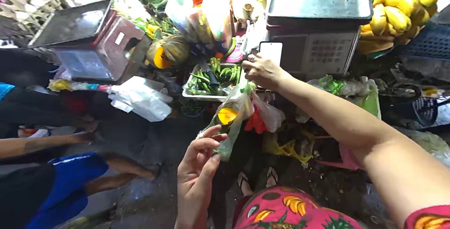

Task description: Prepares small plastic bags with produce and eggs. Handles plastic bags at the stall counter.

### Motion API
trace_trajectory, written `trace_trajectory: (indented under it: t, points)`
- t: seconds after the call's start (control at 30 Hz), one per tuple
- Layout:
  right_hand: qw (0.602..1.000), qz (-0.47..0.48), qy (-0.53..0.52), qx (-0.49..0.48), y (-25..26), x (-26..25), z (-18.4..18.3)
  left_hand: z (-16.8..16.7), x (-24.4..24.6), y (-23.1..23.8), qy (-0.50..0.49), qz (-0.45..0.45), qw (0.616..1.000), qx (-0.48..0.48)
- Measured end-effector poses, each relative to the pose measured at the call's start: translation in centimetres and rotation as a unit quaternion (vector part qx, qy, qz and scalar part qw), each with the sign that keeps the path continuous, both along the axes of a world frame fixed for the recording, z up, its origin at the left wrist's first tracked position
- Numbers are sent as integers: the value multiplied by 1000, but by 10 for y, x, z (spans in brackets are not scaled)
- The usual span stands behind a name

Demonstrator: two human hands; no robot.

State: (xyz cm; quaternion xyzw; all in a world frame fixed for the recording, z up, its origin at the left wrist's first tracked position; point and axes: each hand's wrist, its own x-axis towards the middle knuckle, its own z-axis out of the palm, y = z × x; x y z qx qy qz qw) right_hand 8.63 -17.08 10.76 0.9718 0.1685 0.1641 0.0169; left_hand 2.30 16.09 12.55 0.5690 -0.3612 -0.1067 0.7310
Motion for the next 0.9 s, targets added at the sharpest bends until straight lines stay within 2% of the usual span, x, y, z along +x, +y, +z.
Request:
trace_trajectory:
  t: [0.1, 0.27, 0.4, 0.53, 0.6, 0.7, 0.77, 0.9]
  points:
    - [997, -47, 37, -48, 1, 0, 4, -17, 2, 1, 26, -10, 1000, 6]
    - [993, -36, 85, -77, 14, -4, 2, -39, 13, -2, 44, -9, 999, 21]
    - [982, -59, 142, -106, 21, 8, 2, -46, 13, -7, 63, -47, 997, 19]
    - [966, -89, 239, -27, 15, 17, 7, -49, 3, -15, 89, -106, 990, 35]
    - [963, -97, 250, 34, 16, 15, 13, -55, -2, -18, 110, -135, 982, 67]
    - [967, -106, 207, 102, 18, 1, 19, -73, -6, -18, 139, -148, 970, 134]
    - [973, -108, 135, 154, 23, -22, 21, -85, -8, -15, 143, -131, 963, 187]
    - [957, -174, -61, 226, 6, -113, 43, -110, -12, -17, 97, -115, 951, 269]
